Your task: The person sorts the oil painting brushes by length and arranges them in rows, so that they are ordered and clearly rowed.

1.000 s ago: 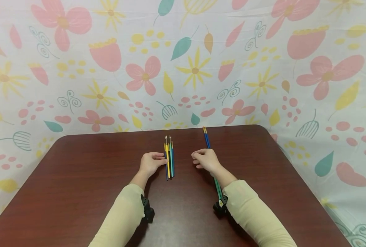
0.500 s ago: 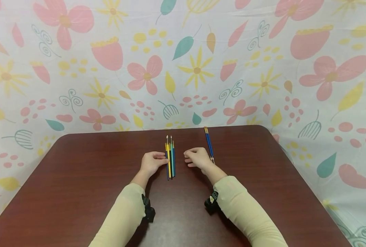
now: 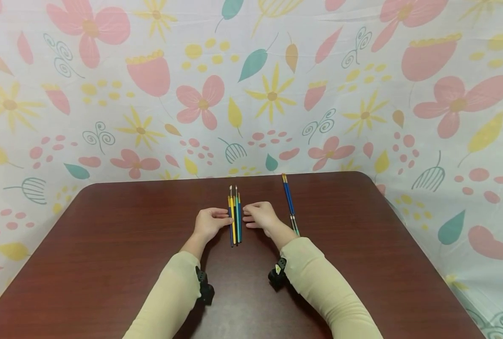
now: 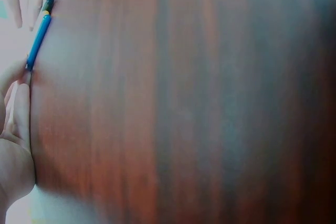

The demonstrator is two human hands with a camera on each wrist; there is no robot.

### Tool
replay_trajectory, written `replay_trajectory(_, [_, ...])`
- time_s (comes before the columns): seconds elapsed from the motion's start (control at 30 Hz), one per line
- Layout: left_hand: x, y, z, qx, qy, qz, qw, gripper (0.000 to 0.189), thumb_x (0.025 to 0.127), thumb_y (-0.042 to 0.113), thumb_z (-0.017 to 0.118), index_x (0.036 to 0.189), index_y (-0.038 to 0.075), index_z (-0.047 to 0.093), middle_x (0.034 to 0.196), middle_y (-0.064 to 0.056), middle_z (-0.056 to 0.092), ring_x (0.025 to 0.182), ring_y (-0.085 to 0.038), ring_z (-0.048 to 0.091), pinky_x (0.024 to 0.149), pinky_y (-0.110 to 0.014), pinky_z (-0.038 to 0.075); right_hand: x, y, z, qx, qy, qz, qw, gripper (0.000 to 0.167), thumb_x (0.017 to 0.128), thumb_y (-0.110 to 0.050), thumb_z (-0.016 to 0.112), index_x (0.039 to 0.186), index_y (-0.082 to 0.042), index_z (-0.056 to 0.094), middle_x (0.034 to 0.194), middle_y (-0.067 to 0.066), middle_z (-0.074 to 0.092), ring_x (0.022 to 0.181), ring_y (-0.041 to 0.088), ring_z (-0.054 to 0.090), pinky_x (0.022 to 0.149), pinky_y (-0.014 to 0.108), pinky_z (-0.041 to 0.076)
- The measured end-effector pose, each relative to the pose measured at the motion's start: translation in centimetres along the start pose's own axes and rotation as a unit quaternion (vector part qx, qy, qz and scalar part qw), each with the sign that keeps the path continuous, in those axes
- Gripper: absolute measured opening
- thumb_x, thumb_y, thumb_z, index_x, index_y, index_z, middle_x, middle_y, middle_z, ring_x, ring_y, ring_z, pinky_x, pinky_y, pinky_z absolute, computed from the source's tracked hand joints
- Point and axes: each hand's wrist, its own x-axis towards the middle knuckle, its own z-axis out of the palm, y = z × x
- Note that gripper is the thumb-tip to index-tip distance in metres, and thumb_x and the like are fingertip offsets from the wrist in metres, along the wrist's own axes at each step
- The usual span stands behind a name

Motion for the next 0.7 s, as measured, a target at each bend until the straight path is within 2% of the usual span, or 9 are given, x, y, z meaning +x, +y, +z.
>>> replay_trajectory(0.47, [0.0, 0.1, -0.1, -0.004, -0.002, 0.002, 1.0, 0.029, 0.076, 0.017, 0.08, 0.102, 0.007, 0.073, 0.095, -0.006, 0.073, 0.088, -0.018, 0.069, 0.076, -0.031, 0.056, 0.6, 0.1, 0.6, 0.041, 0.009, 0.015, 0.999, 0.043, 0.097, -0.017, 0.051, 0.133, 0.007, 0.048, 0.127, 0.026, 0.057, 0.11, 0.032, 0.063, 0.083, 0.035, 0.056])
replay_trajectory(0.6, [0.0, 0.0, -0.1, -0.001, -0.003, 0.003, 1.0, 0.029, 0.076, 0.018, 0.08, 0.102, 0.008, 0.073, 0.095, -0.006, 0.073, 0.088, -0.018, 0.069, 0.076, -0.031, 0.055, 0.8, 0.2, 0.9, 0.032, 0.021, 0.016, 0.9991, 0.039, 0.096, -0.013, 0.053, 0.13, 0.005, 0.052, 0.122, 0.025, 0.061, 0.103, 0.027, 0.066, 0.079, 0.032, 0.057])
replay_trajectory(0.7, [0.1, 0.0, -0.1, -0.003, -0.004, 0.002, 1.0, 0.029, 0.076, 0.018, 0.08, 0.102, 0.008, 0.073, 0.094, -0.005, 0.073, 0.088, -0.018, 0.069, 0.075, -0.03, 0.055, 0.9, 0.3, 1.2, -0.001, 0.032, 0.007, 0.9995, 0.036, 0.093, -0.011, 0.057, 0.126, 0.005, 0.056, 0.115, 0.024, 0.064, 0.091, 0.021, 0.069, 0.073, 0.03, 0.058])
